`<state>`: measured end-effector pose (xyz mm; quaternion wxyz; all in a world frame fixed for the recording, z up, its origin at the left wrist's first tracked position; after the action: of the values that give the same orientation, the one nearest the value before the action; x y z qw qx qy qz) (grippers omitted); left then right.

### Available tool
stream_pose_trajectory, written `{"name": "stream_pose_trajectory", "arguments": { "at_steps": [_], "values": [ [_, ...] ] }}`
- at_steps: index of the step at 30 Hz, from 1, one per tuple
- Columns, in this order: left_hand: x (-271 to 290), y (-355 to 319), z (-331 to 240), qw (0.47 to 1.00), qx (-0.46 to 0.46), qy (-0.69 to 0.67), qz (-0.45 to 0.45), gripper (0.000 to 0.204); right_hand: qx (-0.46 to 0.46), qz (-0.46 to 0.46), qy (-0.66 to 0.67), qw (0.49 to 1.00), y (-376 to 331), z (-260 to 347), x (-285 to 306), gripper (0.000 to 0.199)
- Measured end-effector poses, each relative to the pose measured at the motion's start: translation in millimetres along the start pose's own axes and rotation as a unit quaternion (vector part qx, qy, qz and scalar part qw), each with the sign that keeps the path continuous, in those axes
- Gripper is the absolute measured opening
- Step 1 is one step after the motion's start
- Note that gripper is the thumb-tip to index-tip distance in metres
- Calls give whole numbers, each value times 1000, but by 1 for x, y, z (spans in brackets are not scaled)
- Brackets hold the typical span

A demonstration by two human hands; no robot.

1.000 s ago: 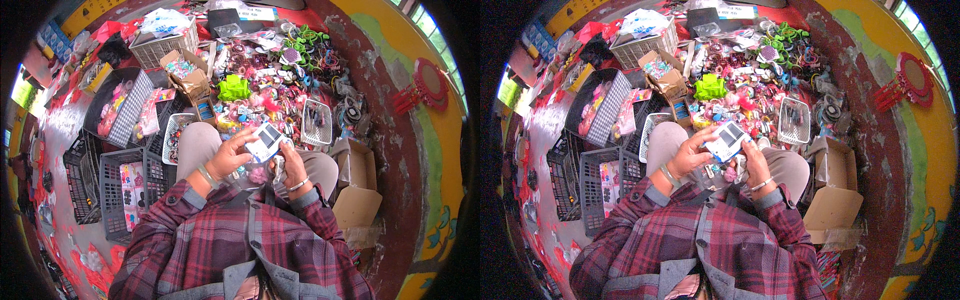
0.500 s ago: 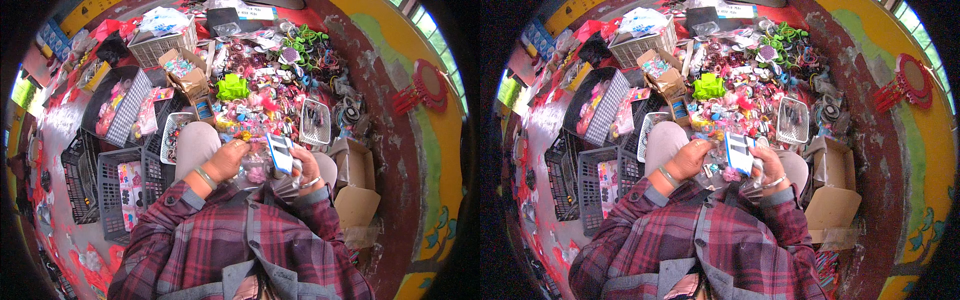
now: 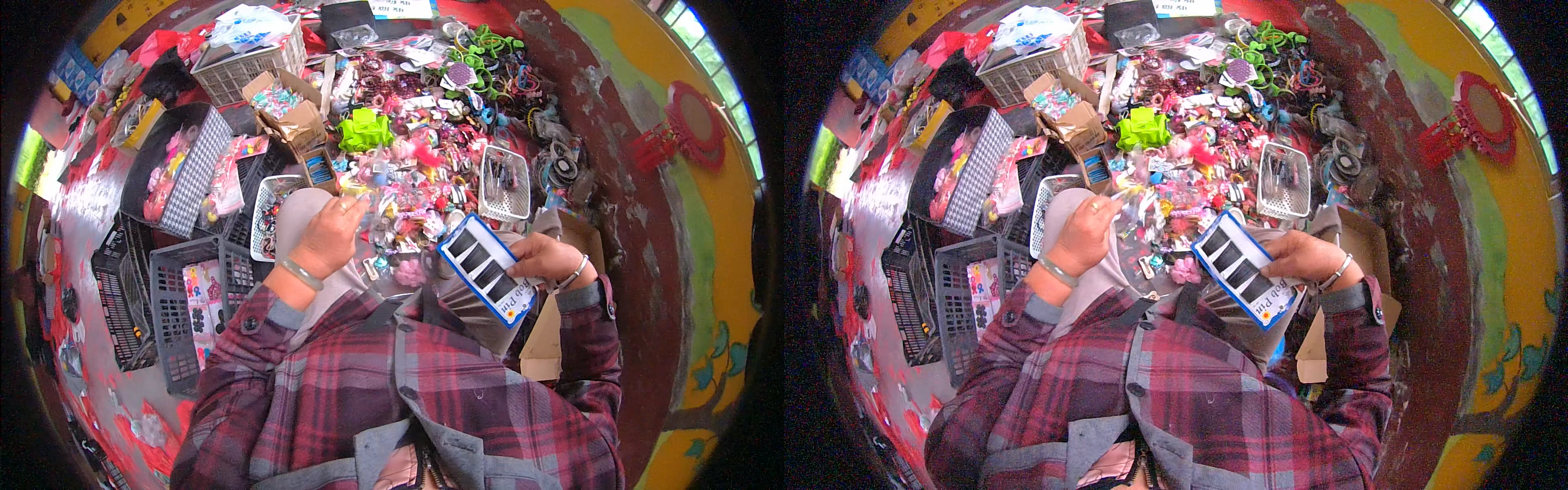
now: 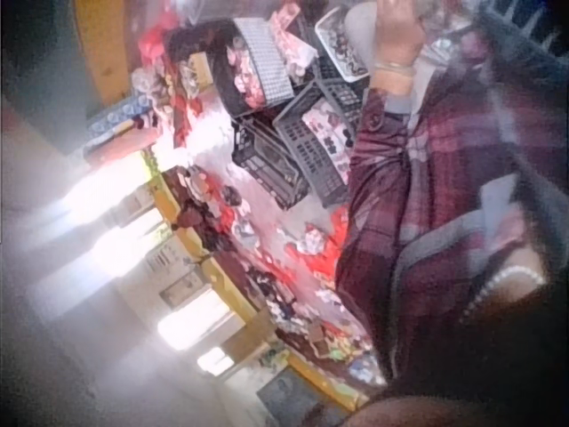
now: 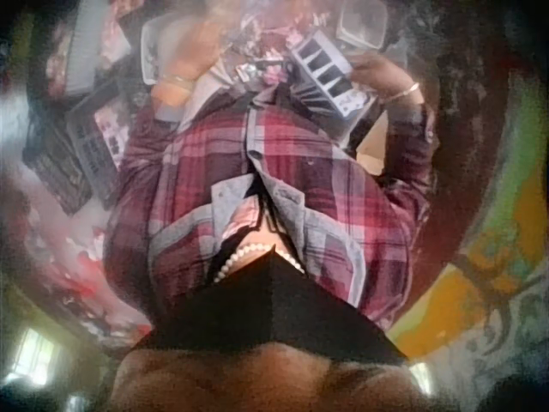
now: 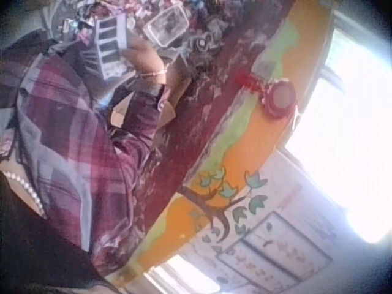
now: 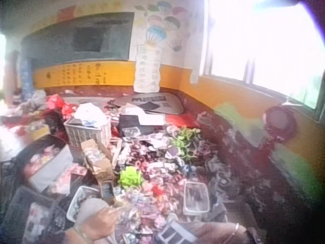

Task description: The person sorts through a large pile of hair accessories and small trinkets on the floor, picking up specific items and placing them into separate plastic containers and bags.

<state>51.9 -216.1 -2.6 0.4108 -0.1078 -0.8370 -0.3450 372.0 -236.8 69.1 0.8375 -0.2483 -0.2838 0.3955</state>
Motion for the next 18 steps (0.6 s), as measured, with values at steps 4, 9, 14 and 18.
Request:
{"name": "stream_pose_trajectory", "arguments": {
  "at_steps": [4, 9, 14, 18],
  "values": [
    [-33, -28, -11, 986, -36, -135, 95, 35, 88, -99, 136, 982, 7, -31, -1, 16],
    [-80, -62, -2, 969, 23, -29, 243, 35, 53, -158, 161, 973, 13, 0, -3, 19],
    [-53, -21, -10, 941, 133, -236, 202, 29, 122, -208, 275, 931, 39, 17, -28, 17],
    [-31, 5, -33, 538, 320, -779, 21, 42, 138, -198, 316, 918, 75, 17, -54, 16]
  ]
}}
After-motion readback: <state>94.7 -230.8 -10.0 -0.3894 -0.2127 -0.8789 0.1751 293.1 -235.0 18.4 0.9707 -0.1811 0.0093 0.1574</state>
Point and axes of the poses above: each hand's wrist, its own y-axis towards the middle knuckle, its own x-axis out of the back of the hand, z = x × y, the point moved 3 cm from there along y, towards the middle knuckle, and after that the axes turned 9 degrees about -y, right-handed, at the moved point
